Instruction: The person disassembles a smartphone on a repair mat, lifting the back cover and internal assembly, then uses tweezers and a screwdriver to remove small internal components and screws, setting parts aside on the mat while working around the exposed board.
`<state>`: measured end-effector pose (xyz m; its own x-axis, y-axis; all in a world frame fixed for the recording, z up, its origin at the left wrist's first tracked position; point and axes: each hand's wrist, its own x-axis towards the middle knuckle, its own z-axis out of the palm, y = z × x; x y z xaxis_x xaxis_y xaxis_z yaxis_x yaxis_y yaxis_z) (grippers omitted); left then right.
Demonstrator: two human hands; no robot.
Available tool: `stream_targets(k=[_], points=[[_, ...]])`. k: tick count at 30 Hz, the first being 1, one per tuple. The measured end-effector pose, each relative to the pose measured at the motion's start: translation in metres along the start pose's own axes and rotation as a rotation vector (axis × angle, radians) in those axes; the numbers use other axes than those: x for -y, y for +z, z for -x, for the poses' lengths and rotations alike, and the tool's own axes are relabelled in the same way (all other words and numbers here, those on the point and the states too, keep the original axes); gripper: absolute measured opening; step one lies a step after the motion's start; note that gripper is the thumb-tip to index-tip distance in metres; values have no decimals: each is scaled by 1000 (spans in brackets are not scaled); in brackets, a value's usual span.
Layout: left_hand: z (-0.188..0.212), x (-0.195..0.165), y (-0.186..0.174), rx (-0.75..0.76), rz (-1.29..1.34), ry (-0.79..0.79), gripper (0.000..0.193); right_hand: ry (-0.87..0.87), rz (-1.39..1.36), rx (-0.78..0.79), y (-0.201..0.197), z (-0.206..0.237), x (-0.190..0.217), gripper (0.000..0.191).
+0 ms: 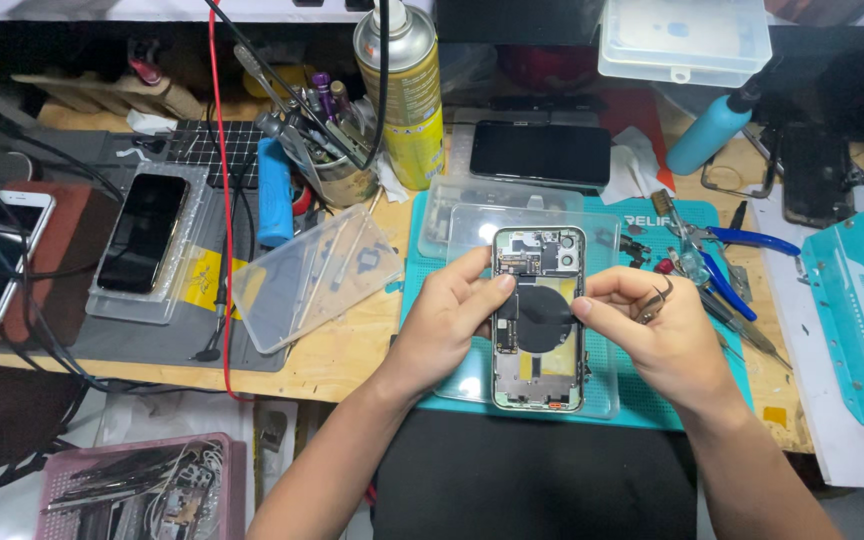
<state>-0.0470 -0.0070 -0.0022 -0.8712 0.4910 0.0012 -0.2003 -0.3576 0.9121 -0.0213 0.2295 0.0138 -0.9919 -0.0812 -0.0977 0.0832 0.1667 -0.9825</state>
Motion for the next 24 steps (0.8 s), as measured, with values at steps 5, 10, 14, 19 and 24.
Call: stream_targets(k=[5,10,14,19,24], points=[[0,-4,5,31,-5,74,29,7,-30,-8,1,0,0,10],[1,-6,7,-22,9,-17,33,-15,-44,-21,2,-1,0,10],[4,-9,4,33,49,-22,40,-10,-142,-13,1,-2,0,12],[5,-9,4,43,1,2,40,-7,-149,-7,2,-1,0,12],[4,-10,6,22,-1,13,39,-17,-153,-17,4,-1,1,13]])
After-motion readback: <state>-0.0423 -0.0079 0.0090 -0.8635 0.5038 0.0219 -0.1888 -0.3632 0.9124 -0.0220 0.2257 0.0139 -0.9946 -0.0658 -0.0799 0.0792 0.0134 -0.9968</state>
